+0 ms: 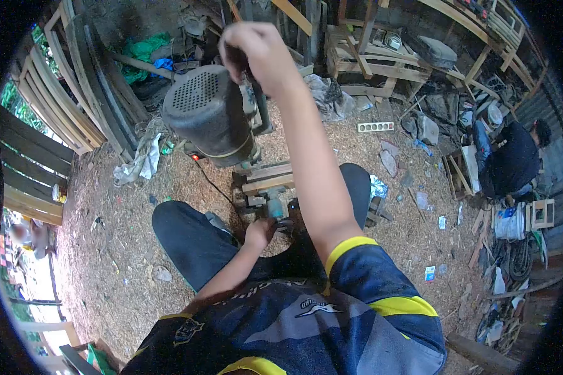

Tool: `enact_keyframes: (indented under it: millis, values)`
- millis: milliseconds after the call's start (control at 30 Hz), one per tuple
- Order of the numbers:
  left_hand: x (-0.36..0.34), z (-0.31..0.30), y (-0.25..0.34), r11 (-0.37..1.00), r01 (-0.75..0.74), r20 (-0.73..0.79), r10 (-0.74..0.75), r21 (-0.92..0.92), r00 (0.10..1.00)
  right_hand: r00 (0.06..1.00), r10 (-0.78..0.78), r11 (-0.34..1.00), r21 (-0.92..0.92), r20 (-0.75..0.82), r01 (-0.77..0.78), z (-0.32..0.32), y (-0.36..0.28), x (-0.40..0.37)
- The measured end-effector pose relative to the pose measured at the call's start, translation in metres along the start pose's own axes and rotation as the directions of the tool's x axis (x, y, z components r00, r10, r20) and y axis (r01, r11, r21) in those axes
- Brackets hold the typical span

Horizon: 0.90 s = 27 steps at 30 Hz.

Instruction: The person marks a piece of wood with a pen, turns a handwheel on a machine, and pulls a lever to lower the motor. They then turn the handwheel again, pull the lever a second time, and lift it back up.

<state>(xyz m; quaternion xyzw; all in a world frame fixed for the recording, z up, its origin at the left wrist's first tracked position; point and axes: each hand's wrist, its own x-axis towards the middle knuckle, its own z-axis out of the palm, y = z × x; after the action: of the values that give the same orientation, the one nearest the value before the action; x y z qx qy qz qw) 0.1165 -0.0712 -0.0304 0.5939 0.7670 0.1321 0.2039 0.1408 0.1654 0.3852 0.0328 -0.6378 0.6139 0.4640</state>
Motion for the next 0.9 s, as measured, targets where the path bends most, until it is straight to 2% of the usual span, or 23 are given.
enact_keyframes:
  millis: [33, 167, 200, 300, 333, 433, 467, 567, 600, 867, 900]
  values:
    - [0.0, -0.003, 0.002, 1.0, 0.011, 0.021, -0.011, 0.0, 1.0, 0.999, -0.004, 0.997, -0.074, 0.053, 0.008, -0.006, 0.001, -0.013]
    - [0.0, -0.02, 0.019, 0.995, 0.09, 0.139, -0.094, 0.033, 0.986, 0.999, -0.031, 0.999, -0.02, 0.025, 0.032, -0.001, 0.0, -0.052]
    - [0.008, 0.018, -0.004, 0.997, 0.058, 0.141, -0.063, 0.041, 0.988, 0.999, -0.039, 0.999, -0.02, 0.0, 0.039, 0.0, 0.002, -0.052]
    - [0.002, 0.021, 0.019, 0.967, 0.184, -0.101, -0.203, -0.176, 0.974, 0.996, -0.086, 0.996, 0.017, -0.028, 0.087, 0.001, 0.01, -0.05]
    - [0.011, 0.032, 0.017, 0.893, 0.229, -0.02, -0.257, -0.388, 0.966, 0.997, -0.076, 0.997, 0.025, -0.019, 0.077, -0.001, 0.013, -0.05]
    - [0.022, 0.062, 0.017, 0.914, 0.119, -0.279, -0.24, -0.387, 0.93, 0.993, -0.111, 0.994, -0.009, -0.04, 0.111, 0.0, 0.011, -0.054]
    - [0.02, 0.069, 0.014, 0.906, 0.017, -0.381, -0.194, -0.423, 0.904, 0.992, -0.117, 0.993, -0.011, -0.043, 0.116, -0.001, 0.012, -0.053]
    - [0.015, 0.055, 0.011, 0.944, -0.08, -0.406, -0.061, -0.32, 0.912, 0.987, -0.143, 0.99, -0.029, -0.077, 0.141, 0.004, 0.012, -0.054]
    - [0.015, 0.054, 0.01, 0.895, -0.159, -0.429, -0.04, -0.417, 0.902, 0.981, -0.165, 0.986, -0.049, -0.099, 0.161, 0.008, 0.012, -0.052]
    - [0.014, 0.061, 0.02, 0.861, -0.143, -0.431, -0.096, -0.488, 0.897, 0.971, -0.152, 0.988, -0.06, -0.183, 0.144, 0.015, 0.008, -0.062]
    - [0.014, 0.064, 0.021, 0.811, -0.122, -0.398, -0.144, -0.572, 0.906, 0.968, -0.158, 0.987, -0.064, -0.195, 0.148, 0.016, 0.008, -0.064]
